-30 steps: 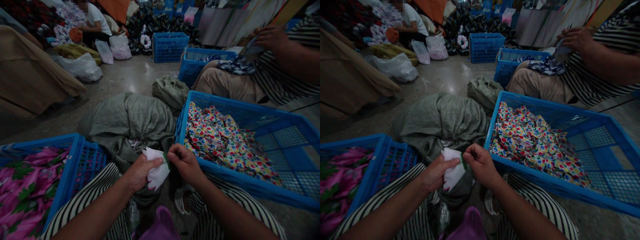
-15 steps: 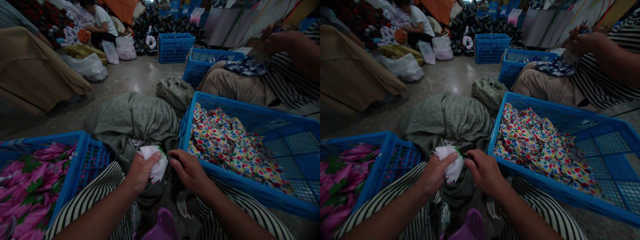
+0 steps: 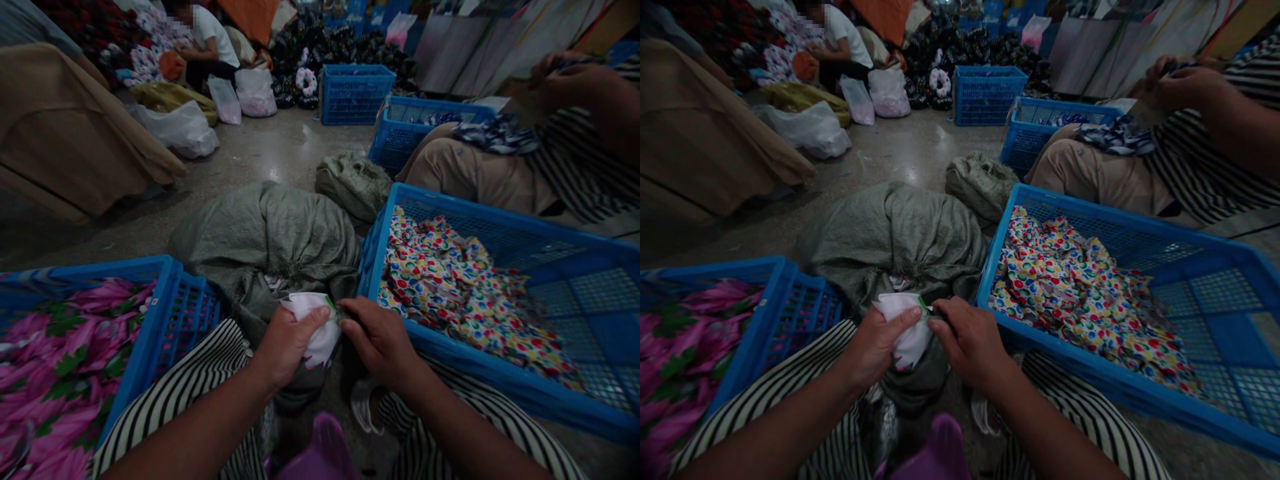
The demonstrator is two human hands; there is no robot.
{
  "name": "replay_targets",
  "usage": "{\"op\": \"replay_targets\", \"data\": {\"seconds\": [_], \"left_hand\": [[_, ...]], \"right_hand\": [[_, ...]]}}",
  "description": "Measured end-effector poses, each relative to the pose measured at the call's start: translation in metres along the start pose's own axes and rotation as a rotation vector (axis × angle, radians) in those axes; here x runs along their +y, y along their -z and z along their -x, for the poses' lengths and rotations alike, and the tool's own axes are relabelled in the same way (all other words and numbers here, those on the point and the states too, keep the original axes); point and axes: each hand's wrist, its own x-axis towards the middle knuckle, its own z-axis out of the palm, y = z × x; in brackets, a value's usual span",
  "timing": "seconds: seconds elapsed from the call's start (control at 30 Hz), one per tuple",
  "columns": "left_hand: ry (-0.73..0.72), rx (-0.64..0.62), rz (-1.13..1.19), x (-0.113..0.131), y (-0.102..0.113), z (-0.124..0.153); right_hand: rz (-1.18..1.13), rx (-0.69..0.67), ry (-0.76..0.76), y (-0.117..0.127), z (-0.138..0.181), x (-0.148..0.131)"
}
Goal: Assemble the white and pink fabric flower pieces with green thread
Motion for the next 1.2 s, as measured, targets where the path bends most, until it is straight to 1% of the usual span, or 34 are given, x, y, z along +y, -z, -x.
{"op": "replay_targets", "data": {"seconds": [0.1, 0.17, 0.23, 0.3, 0.37, 0.4, 0.43, 0.5, 0.63, 0.7, 0.77, 0.83, 0.9, 1.03, 1.2], "left_hand": [[0.002, -0.003, 0.008, 0.000, 0.000, 0.000], [0.006, -0.003, 0.012, 0.001, 0.000, 0.000], [0.016, 0.002, 0.015, 0.001, 0.001, 0.000], [0.017, 0.017, 0.023, 0.001, 0.001, 0.000], [0.017, 0.027, 0.023, 0.001, 0.001, 0.000], [0.022, 0.028, 0.019, 0.001, 0.001, 0.001], [0.031, 0.028, 0.010, 0.001, 0.001, 0.001], [0.058, 0.028, -0.024, 0.001, 0.000, 0.002], [0.075, 0.014, -0.112, 0.005, -0.004, 0.004], [0.079, 0.001, -0.115, 0.006, -0.005, 0.005], [0.093, 0.020, -0.102, 0.006, -0.005, 0.006], [0.119, 0.064, -0.104, 0.006, -0.004, 0.005], [0.150, 0.100, -0.088, 0.004, -0.003, 0.004], [0.194, 0.110, 0.058, 0.005, -0.003, 0.002], [0.222, 0.146, 0.172, 0.008, -0.003, 0.002]], "right_hand": [[0.003, -0.013, -0.012, 0.000, 0.000, -0.001], [-0.034, 0.012, -0.043, 0.001, 0.001, -0.001], [-0.136, 0.104, -0.141, 0.001, 0.000, 0.002], [-0.294, 0.213, -0.298, 0.001, 0.000, 0.005], [-0.457, 0.263, -0.424, 0.000, -0.001, 0.007], [-0.515, 0.266, -0.444, -0.001, -0.001, 0.007], [-0.544, 0.259, -0.434, -0.002, -0.001, 0.007], [-0.500, 0.235, -0.342, -0.003, 0.001, 0.003], [-0.136, 0.112, -0.043, -0.001, 0.002, -0.004], [0.042, 0.078, 0.036, 0.000, 0.001, -0.004], [0.164, 0.058, 0.049, 0.000, 0.000, -0.002], [0.231, 0.033, 0.046, 0.001, 0.000, 0.000], [0.258, 0.020, 0.053, 0.001, 0.001, 0.001], [0.269, 0.019, 0.112, 0.001, 0.003, 0.001], [0.301, -0.038, 0.129, 0.000, 0.002, 0.000]]}}
